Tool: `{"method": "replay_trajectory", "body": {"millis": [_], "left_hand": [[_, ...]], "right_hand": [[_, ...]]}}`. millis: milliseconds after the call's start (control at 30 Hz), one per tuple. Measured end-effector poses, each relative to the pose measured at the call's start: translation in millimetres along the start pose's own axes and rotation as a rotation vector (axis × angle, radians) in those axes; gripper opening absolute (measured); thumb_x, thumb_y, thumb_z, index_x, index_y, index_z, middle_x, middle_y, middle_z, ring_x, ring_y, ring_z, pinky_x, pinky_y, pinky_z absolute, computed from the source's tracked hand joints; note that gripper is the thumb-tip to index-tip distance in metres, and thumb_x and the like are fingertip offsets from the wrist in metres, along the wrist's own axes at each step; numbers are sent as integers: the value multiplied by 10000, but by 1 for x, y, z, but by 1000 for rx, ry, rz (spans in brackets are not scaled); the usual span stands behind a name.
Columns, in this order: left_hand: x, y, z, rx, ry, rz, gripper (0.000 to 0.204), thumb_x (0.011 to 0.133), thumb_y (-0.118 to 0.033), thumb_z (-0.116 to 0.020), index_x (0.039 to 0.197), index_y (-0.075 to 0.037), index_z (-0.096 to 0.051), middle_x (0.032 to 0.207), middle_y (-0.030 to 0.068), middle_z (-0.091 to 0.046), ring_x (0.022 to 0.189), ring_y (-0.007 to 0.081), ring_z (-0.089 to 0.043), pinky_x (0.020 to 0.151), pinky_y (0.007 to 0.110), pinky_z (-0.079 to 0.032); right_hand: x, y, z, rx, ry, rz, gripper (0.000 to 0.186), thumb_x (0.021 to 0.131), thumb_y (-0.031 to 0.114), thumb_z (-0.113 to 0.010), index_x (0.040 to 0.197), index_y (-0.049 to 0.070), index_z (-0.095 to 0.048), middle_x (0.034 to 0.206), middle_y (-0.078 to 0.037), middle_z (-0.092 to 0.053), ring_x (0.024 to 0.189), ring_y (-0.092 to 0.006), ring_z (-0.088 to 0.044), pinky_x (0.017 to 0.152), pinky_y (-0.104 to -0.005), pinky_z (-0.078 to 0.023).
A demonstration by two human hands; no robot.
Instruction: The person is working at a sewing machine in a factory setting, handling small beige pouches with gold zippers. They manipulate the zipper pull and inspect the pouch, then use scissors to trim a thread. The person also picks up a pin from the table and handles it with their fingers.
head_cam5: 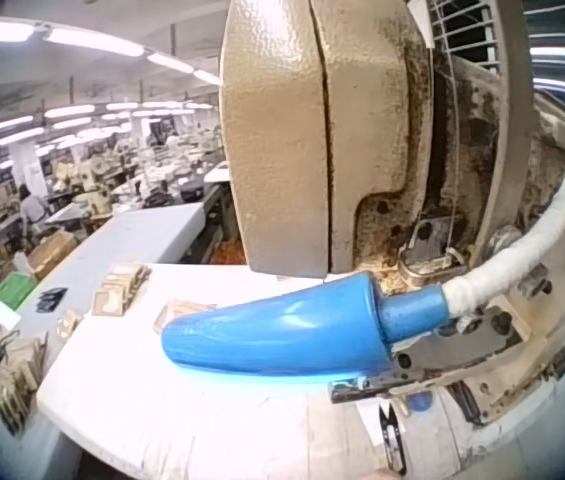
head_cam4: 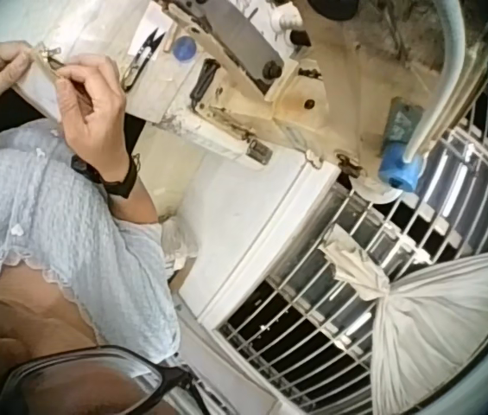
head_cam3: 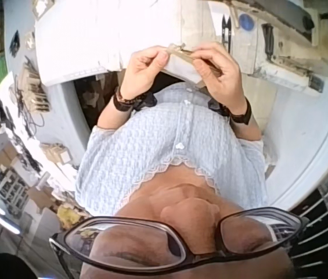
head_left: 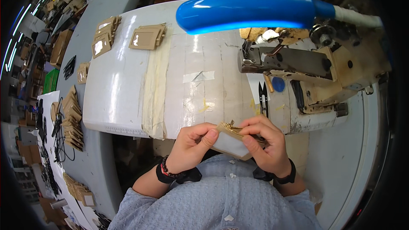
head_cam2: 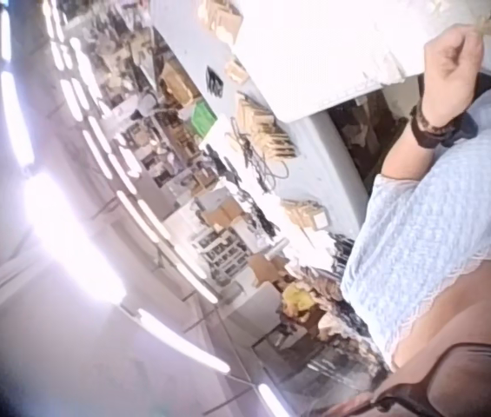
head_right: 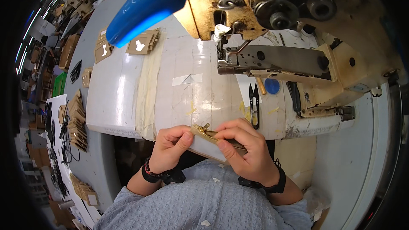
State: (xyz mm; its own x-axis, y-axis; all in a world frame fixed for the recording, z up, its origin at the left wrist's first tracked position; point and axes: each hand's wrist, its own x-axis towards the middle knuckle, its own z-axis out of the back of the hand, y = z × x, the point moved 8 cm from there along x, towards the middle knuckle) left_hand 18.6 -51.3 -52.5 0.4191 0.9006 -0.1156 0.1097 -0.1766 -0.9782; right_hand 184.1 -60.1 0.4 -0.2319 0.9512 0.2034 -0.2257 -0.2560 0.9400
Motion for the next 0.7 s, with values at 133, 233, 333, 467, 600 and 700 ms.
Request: {"method": "replay_trajectory", "body": {"millis": [133,233,333,467,600,700], "left_hand": [[-1,-3,0,170,-45,-3,234,1000,-164,-572,1095,18,-683,875,24,-668,800,68,-564,720,230,-466],[1,-11,-4,258,-42,-129,219,996,-132,-567,1107,14,-686,887,50,-687,804,90,-598,730,248,-488],[3,-10,-8,167,-22,-184,224,1009,-126,-538,1109,21,-673,931,67,-694,846,107,-622,780,257,-499],[7,26,-12,-234,106,-50,233,1033,-161,-497,1100,27,-617,1028,87,-670,958,130,-624,870,271,-492],[17,39,-19,-759,197,34,189,1030,-171,-492,1075,-1,-559,1056,97,-626,1009,170,-620,890,324,-517],[21,40,-14,-747,203,-4,178,1027,-156,-495,1085,0,-558,1051,101,-625,998,189,-630,885,332,-528]], "right_hand": [[3,5,-2,-42,23,72,170,840,56,-717,997,-8,-700,1096,-147,-649,976,-264,-618,842,-335,-477],[3,6,-1,-139,62,126,218,803,61,-748,1013,9,-716,1121,-127,-652,1002,-266,-606,886,-344,-457],[2,12,-2,-183,95,174,280,769,77,-770,1040,29,-719,1148,-114,-646,1013,-266,-598,892,-353,-443],[4,39,-11,-295,169,209,397,713,93,-785,1088,9,-687,1150,-114,-631,999,-254,-600,845,-366,-443],[-1,57,-20,-522,-15,307,370,703,93,-776,1037,-29,-673,1112,-130,-630,982,-267,-605,828,-370,-454],[-1,64,-22,-554,-47,341,339,711,96,-768,1014,-27,-678,1099,-122,-630,983,-269,-604,820,-376,-457]]}}
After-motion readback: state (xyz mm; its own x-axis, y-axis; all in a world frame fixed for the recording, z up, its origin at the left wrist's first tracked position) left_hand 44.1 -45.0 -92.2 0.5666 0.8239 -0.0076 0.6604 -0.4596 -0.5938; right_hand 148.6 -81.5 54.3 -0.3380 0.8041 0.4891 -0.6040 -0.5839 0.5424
